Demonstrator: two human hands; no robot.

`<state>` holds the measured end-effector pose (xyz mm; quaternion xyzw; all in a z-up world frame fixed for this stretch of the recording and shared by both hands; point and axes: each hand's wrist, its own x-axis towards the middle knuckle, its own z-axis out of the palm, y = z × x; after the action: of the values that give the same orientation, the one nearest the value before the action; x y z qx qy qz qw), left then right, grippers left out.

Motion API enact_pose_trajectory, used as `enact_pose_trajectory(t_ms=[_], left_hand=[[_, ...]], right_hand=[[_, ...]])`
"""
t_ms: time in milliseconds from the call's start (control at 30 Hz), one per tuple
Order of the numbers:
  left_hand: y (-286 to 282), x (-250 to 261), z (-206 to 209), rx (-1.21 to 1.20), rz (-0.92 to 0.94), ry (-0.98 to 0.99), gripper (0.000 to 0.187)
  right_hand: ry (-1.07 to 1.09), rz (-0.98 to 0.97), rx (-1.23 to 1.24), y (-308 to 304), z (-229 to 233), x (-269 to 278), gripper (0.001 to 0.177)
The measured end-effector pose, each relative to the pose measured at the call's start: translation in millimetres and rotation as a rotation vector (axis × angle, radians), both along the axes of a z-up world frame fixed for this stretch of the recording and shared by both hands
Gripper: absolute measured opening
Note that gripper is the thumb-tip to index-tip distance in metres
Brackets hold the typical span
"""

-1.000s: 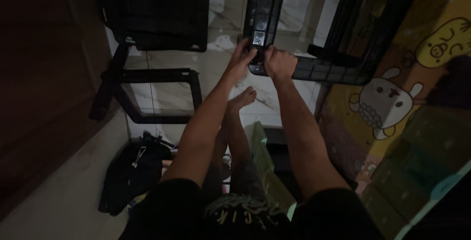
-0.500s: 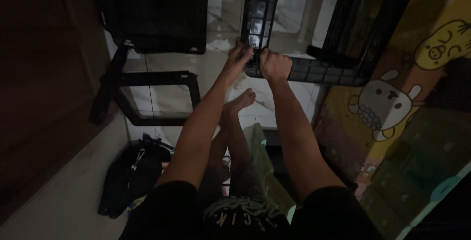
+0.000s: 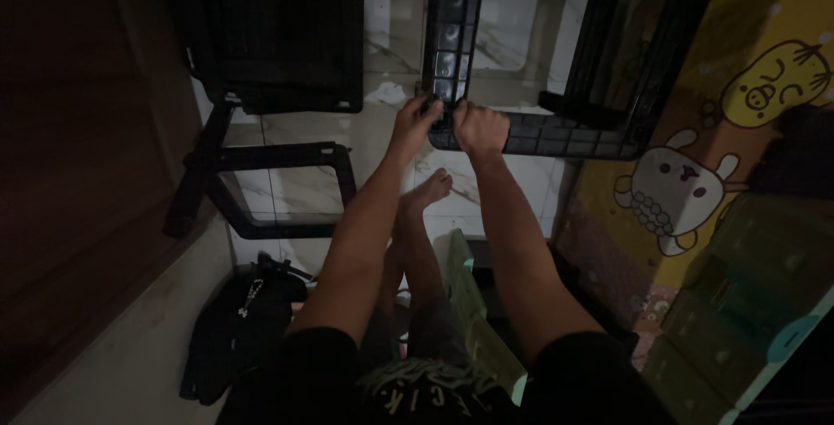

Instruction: The person assembles a black plastic storage unit by connecting frame pieces and inserting corner connectors. They repeatedly align and snap together frame sections, then place the assembled unit on the floor.

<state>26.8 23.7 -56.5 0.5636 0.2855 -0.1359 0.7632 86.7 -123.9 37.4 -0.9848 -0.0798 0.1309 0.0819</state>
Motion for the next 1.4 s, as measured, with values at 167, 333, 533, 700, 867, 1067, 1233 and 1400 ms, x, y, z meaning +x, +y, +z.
enact_pose_trajectory(t_ms=[167, 333, 533, 700, 867, 1067, 1233, 1400], left_hand=[[16, 9, 11, 0.017, -0.120, 0.199, 0.059], [25, 24, 13, 0.066, -0.292, -0.014, 0.071], [39, 74, 53, 0.169, -0.328, 0.317, 0.080], [44, 135, 36, -0.025, -0.012, 0.132, 0.075], [55, 210, 27, 0.147, 0.036, -0.048, 0.070], [57, 272, 59, 0.236, -0.094, -0.153, 0.061], [67, 284, 72, 0.378, -0.228, -0.135, 0.057], [84, 287, 68, 0.023, -0.310, -0.111, 0.057]], right_hand=[[0.075, 0.006, 0.006, -1, 3, -8, 0.043], [0.095, 0.034, 0.058, -11, 5, -13, 0.045], [0.297, 0.004, -0.022, -17, 37, -7, 0.056], [0.611, -0.090, -0.050, -25, 48, 16, 0.082], [0.458, -0.477, 0.669, -31, -5, 79, 0.076], [0.558, -0.648, 1.040, 12, 23, 195, 0.063], [0.675, -0.686, 1.157, 36, 13, 240, 0.043], [0.651, -0.704, 1.347, 41, 0, 237, 0.029]])
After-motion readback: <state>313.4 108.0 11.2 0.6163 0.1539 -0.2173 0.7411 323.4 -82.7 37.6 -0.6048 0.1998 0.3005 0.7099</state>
